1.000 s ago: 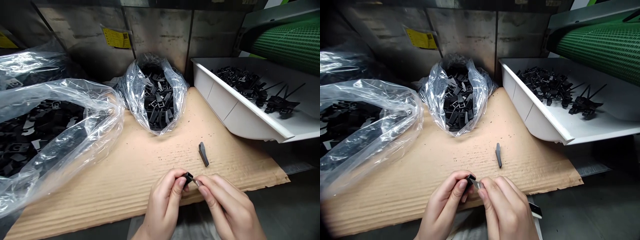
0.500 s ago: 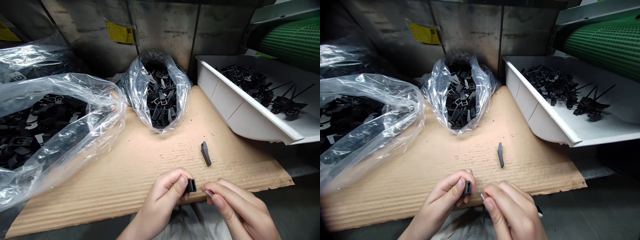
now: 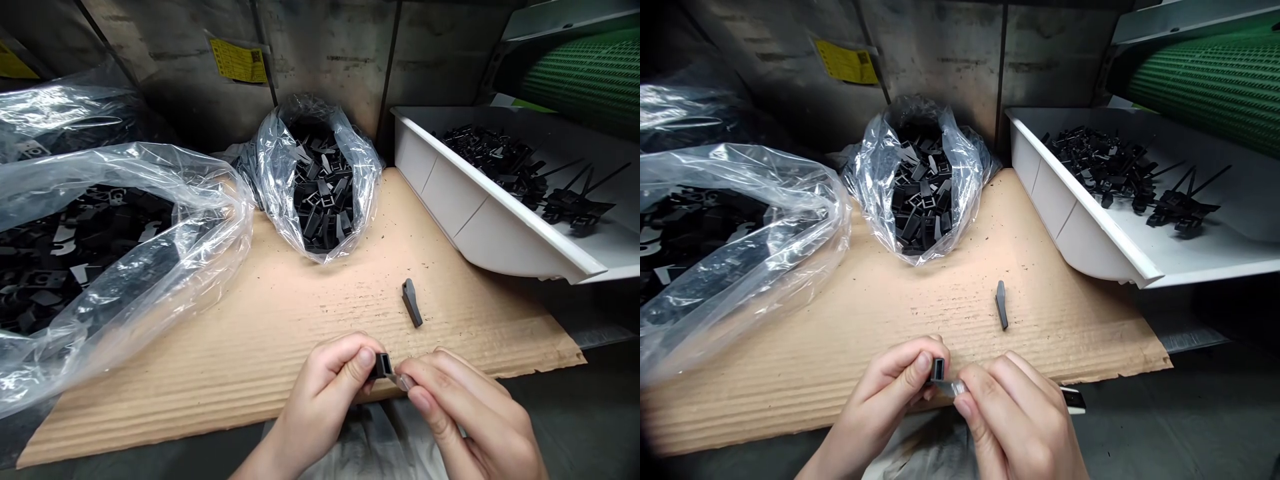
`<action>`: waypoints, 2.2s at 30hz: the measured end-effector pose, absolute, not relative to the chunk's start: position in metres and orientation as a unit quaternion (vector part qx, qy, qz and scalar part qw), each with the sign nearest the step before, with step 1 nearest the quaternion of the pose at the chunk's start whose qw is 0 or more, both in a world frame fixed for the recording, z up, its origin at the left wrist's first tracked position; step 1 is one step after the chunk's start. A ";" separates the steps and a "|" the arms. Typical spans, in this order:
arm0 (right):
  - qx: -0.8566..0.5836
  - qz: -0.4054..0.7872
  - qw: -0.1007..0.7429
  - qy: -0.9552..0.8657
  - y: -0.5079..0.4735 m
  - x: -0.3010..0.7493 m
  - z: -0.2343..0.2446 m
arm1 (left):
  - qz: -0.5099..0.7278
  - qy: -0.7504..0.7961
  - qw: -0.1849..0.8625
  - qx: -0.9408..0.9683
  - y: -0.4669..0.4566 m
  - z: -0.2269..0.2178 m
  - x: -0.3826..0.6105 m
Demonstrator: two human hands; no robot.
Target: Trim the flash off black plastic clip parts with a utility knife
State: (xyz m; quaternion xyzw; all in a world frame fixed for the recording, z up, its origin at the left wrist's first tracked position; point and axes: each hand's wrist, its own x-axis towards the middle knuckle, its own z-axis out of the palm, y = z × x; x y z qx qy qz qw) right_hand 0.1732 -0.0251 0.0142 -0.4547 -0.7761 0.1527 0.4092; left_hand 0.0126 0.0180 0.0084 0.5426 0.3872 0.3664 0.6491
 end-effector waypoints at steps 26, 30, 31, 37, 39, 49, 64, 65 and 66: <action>-0.510 0.135 0.416 -0.741 -0.017 0.179 0.007 | 0.386 0.377 0.568 0.622 0.014 0.014 0.013; -0.506 0.123 0.404 -0.752 -0.027 0.177 0.011 | 0.429 0.381 0.457 0.680 0.010 0.007 0.016; -0.499 0.118 0.402 -0.759 -0.028 0.175 0.012 | 0.439 0.381 0.432 0.690 0.009 0.006 0.016; -0.491 0.085 0.411 -0.763 -0.026 0.168 0.007 | 0.453 0.376 0.365 0.721 0.008 -0.001 0.019; -0.491 0.086 0.411 -0.763 -0.025 0.168 0.006 | 0.458 0.377 0.361 0.720 0.008 -0.001 0.019; -0.518 0.055 0.395 -0.757 -0.024 0.172 -0.001 | 0.469 0.372 0.349 0.720 0.007 -0.001 0.019; -0.485 0.075 0.408 -0.770 -0.032 0.167 0.004 | 0.467 0.375 0.343 0.723 0.006 -0.002 0.020; -0.486 0.073 0.409 -0.769 -0.032 0.167 0.004 | 0.466 0.375 0.343 0.724 0.006 -0.002 0.020; -0.488 0.073 0.409 -0.768 -0.032 0.167 0.004 | 0.465 0.375 0.344 0.724 0.006 -0.003 0.019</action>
